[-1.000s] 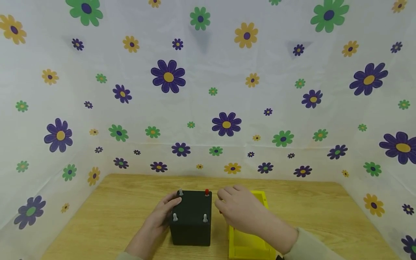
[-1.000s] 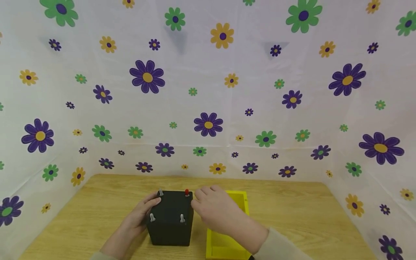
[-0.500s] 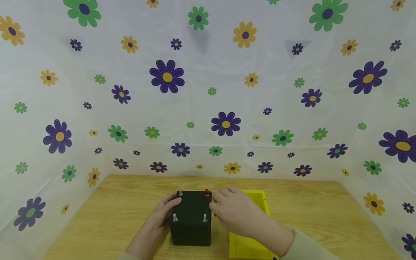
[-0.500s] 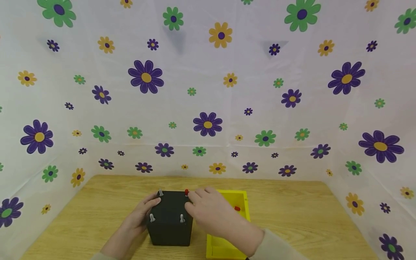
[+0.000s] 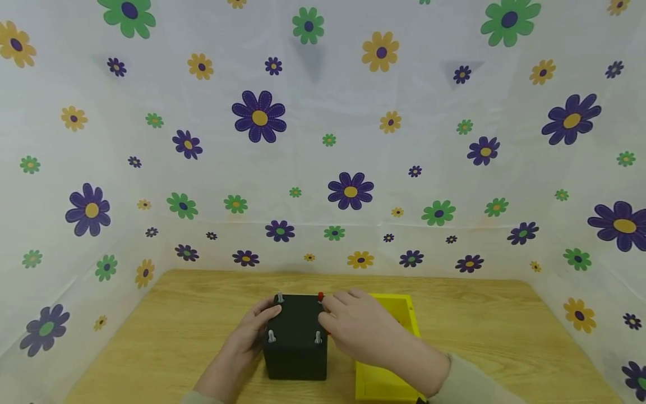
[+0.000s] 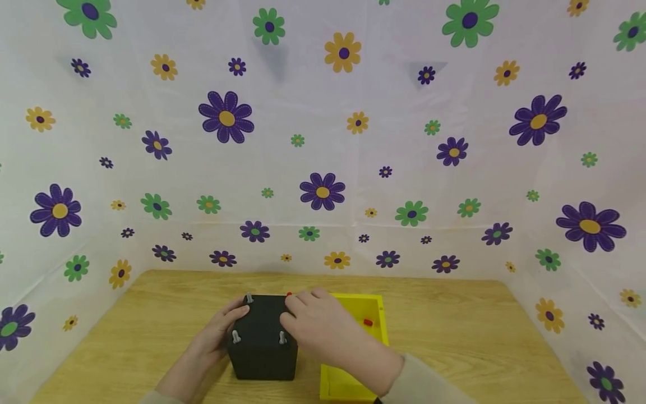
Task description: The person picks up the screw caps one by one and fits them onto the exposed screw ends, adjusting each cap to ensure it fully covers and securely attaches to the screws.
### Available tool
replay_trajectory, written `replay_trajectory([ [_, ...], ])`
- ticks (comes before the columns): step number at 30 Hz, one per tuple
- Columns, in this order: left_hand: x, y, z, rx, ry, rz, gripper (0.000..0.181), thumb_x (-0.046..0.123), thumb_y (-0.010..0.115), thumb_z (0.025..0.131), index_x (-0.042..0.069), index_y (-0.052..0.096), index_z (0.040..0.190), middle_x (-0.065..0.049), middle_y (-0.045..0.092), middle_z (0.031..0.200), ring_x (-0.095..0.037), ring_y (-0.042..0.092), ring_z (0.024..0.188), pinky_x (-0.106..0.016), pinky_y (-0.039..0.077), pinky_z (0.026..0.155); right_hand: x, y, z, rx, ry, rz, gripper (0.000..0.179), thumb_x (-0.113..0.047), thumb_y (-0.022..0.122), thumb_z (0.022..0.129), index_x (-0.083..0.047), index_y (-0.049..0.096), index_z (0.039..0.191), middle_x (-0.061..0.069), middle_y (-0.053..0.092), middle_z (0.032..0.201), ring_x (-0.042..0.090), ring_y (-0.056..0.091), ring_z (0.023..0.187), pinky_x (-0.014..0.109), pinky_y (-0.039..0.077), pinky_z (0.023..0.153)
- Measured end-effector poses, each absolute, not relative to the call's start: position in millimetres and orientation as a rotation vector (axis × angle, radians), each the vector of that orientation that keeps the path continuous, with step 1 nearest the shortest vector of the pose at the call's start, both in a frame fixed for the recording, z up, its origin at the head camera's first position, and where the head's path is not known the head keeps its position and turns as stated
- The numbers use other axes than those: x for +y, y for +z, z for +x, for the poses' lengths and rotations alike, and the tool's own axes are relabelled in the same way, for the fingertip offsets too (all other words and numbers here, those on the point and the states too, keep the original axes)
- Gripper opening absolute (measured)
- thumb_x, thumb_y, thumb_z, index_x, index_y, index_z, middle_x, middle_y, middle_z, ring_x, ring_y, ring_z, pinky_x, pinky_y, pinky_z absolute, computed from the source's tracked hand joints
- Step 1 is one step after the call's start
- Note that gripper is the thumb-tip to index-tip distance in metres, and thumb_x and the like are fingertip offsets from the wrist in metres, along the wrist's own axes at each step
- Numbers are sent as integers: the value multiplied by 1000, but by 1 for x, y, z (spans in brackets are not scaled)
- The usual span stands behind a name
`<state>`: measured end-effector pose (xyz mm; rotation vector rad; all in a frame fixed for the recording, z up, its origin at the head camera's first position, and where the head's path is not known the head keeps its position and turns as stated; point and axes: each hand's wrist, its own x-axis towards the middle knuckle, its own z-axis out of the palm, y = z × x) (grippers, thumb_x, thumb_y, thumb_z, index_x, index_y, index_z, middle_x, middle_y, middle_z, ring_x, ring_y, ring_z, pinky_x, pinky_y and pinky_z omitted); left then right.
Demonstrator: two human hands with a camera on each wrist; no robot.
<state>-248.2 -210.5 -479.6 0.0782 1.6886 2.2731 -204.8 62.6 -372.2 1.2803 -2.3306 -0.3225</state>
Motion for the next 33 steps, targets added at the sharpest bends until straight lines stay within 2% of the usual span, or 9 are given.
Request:
replay_trajectory([
  [4, -210, -479, -249, 1684, 2276, 76, 19, 15, 56, 106, 30, 65, 113, 15, 74, 101, -2, 72, 92, -22, 59, 84, 59, -371, -203, -2340, -327, 1279, 12, -30, 78, 96, -23, 76, 106, -5, 71, 108, 13, 63, 98, 23, 51, 83],
  [12, -211, -480, -249, 1715, 2261, 38, 18, 17, 57, 106, 27, 63, 119, 15, 74, 102, -3, 73, 93, -22, 59, 85, 56, -374, -204, -2271, -291, 1299, 6, -27, 76, 98, -22, 74, 101, -5, 67, 102, 14, 60, 92, 23, 46, 78],
  [20, -209, -478, -248, 1720, 2250, 33, 22, 17, 57, 107, 24, 60, 127, 15, 74, 103, -3, 73, 94, -23, 59, 85, 54, -375, -205, -2301, -299, 1283, 7, -27, 74, 98, -22, 76, 103, -5, 69, 103, 14, 61, 94, 24, 49, 78],
  [28, -210, -477, -248, 1752, 2243, 33, 22, 19, 57, 107, 23, 60, 128, 15, 74, 103, -3, 73, 94, -23, 60, 84, 55, -370, -207, -2408, -251, 1303, 18, -33, 80, 94, -21, 75, 108, -4, 72, 107, 15, 62, 96, 24, 53, 86],
  [33, -211, -479, -247, 1738, 2245, 53, 23, 18, 57, 107, 24, 60, 128, 15, 73, 105, -3, 72, 96, -23, 59, 86, 54, -370, -207, -2433, -284, 1284, 19, -32, 81, 94, -21, 76, 107, -4, 74, 107, 15, 64, 96, 25, 55, 88],
])
